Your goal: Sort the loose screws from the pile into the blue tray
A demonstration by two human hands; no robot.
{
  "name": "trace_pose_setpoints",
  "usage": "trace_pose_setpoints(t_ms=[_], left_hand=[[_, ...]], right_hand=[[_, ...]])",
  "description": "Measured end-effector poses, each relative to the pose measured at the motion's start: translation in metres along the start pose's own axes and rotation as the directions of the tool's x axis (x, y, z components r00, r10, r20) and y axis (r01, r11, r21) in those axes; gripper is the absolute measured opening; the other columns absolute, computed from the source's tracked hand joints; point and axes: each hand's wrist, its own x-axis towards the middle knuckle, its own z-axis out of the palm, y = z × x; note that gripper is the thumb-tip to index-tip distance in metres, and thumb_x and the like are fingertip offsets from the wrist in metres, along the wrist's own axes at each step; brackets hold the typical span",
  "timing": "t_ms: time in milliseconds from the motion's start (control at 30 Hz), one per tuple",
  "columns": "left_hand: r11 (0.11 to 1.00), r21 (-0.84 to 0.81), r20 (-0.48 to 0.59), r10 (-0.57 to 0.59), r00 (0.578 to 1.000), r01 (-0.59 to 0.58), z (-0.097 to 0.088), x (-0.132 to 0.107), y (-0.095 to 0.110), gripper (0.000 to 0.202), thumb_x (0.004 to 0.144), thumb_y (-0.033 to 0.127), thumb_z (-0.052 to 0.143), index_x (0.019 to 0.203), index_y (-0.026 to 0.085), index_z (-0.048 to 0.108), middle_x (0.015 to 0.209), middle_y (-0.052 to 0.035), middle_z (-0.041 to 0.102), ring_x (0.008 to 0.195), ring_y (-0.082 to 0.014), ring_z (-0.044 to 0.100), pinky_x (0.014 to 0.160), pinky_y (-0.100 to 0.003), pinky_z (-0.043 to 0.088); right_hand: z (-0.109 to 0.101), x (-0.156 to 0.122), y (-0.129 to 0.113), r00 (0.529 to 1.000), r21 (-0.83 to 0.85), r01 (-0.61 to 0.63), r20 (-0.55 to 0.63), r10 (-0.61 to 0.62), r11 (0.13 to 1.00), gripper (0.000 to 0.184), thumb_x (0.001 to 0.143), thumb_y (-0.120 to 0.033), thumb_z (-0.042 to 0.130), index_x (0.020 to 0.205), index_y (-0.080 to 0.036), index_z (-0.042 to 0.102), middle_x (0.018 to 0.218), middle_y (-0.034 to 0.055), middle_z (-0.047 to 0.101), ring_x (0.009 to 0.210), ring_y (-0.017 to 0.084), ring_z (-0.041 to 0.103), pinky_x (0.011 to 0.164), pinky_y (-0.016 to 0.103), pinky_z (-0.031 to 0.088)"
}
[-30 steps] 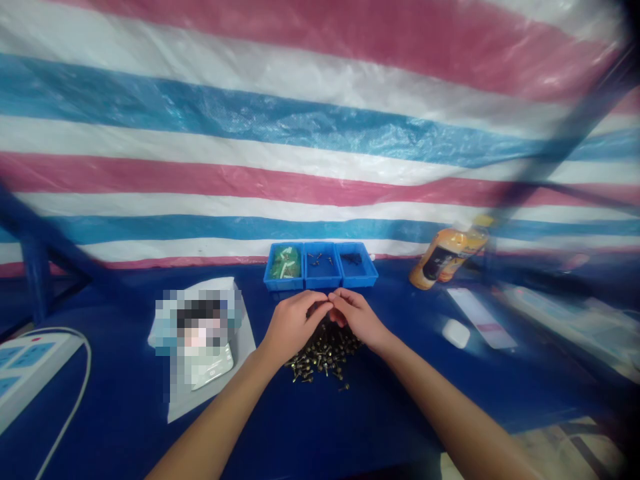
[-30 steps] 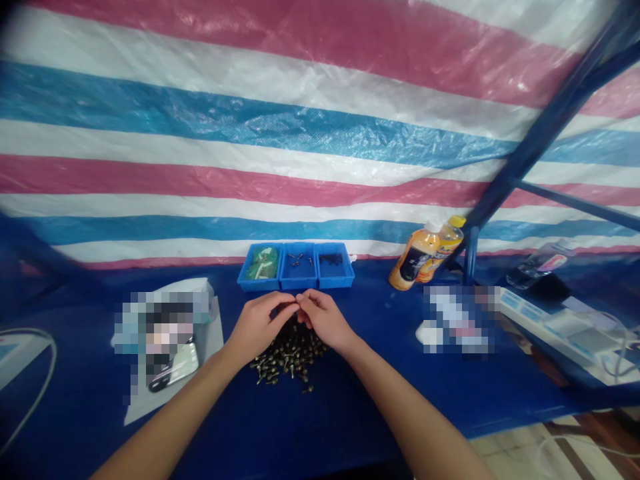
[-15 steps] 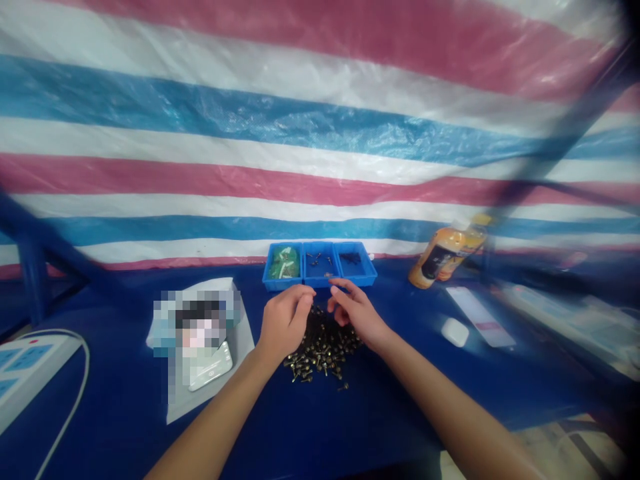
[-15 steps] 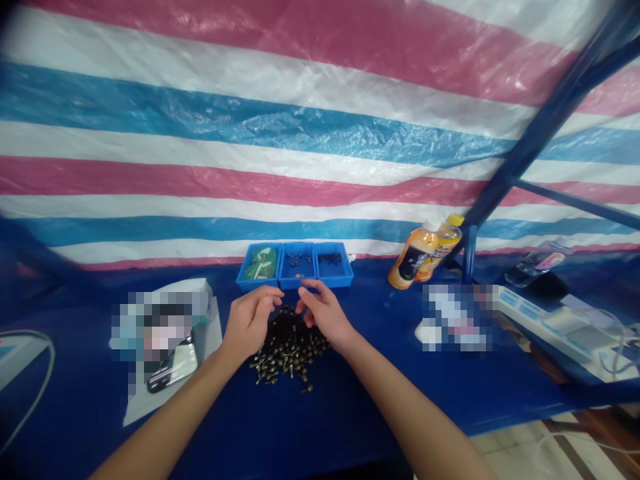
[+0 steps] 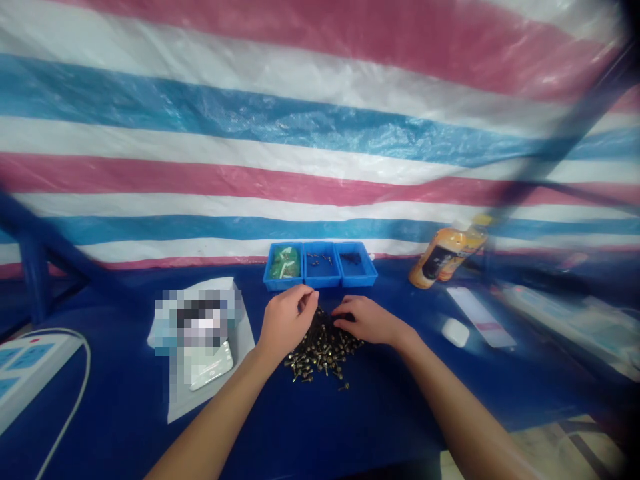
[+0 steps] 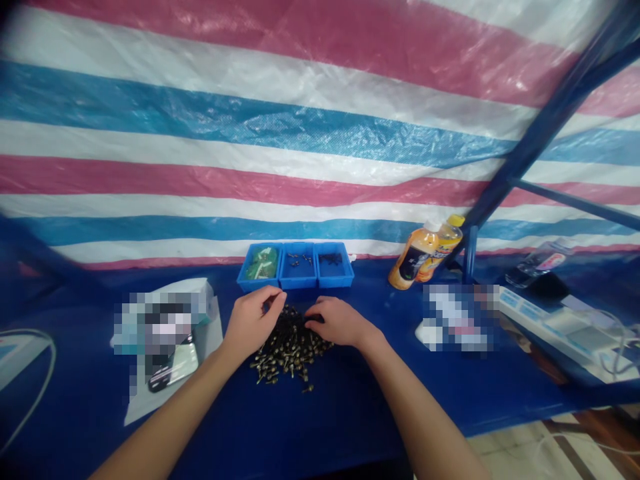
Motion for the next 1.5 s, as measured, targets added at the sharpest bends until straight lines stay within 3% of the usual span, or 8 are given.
trace_pose_setpoints(t_ms=[367, 700, 867, 1200, 1500], left_hand=[[1.000, 0.014, 0.027, 0.011, 1.000, -0.012, 0.001, -0.001, -0.001, 0.023, 0.095, 0.035, 0.049, 0.082, 0.021, 0.062, 0.068, 0.0011, 0.062, 0.062, -0.0137, 0.056, 0.065, -0.025, 0.040], [1.000, 0.015, 0.032, 0.002, 0.999, -0.002, 0.003, -0.001, -0.003, 0.024, 0.095, 0.035, 0.049, 0.083, 0.020, 0.063, 0.069, 0.0008, 0.063, 0.063, -0.0134, 0.056, 0.066, -0.024, 0.039], [1.000, 0.014, 0.045, -0.007, 0.999, 0.007, 0.003, -0.001, -0.003, 0.023, 0.095, 0.035, 0.049, 0.084, 0.020, 0.063, 0.070, 0.0015, 0.062, 0.064, -0.0129, 0.056, 0.066, -0.024, 0.039], [1.000, 0.013, 0.036, -0.012, 0.999, 0.011, 0.004, -0.001, -0.005, 0.022, 0.095, 0.035, 0.050, 0.083, 0.020, 0.063, 0.069, 0.0015, 0.062, 0.064, -0.0129, 0.056, 0.067, -0.024, 0.039], [1.000, 0.008, 0.047, -0.004, 0.999, 0.004, 0.002, -0.001, -0.004, 0.022, 0.095, 0.034, 0.050, 0.085, 0.021, 0.064, 0.070, 0.0008, 0.064, 0.064, -0.0135, 0.057, 0.066, -0.024, 0.040]], right_hand=[[0.003, 0.001, 0.003, 1.000, -0.056, 0.002, 0.016, -0.001, 0.998, 0.018, 0.093, -0.022, 0.058, 0.098, -0.022, 0.075, 0.096, 0.0046, 0.066, 0.087, 0.016, 0.064, 0.082, 0.027, 0.044], [0.005, 0.003, -0.015, 0.992, -0.335, -0.123, -0.015, 0.125, 0.934, 0.024, 0.097, -0.025, 0.049, 0.098, -0.021, 0.073, 0.099, 0.0063, 0.066, 0.093, 0.019, 0.062, 0.079, 0.028, 0.042], [0.010, 0.004, -0.018, 0.990, -0.407, -0.138, -0.054, 0.127, 0.903, 0.022, 0.097, -0.027, 0.049, 0.096, -0.022, 0.070, 0.097, 0.0053, 0.065, 0.090, 0.021, 0.062, 0.074, 0.029, 0.040], [0.010, 0.002, -0.015, 0.993, -0.291, -0.109, -0.069, 0.093, 0.950, 0.011, 0.090, -0.015, 0.052, 0.093, -0.020, 0.061, 0.090, 0.0021, 0.065, 0.076, 0.016, 0.061, 0.064, 0.027, 0.033], [0.016, 0.005, -0.001, 0.992, -0.090, -0.090, -0.097, 0.081, 0.992, 0.026, 0.084, -0.010, 0.055, 0.107, -0.018, 0.062, 0.095, 0.0048, 0.066, 0.084, 0.017, 0.060, 0.074, 0.025, 0.040]])
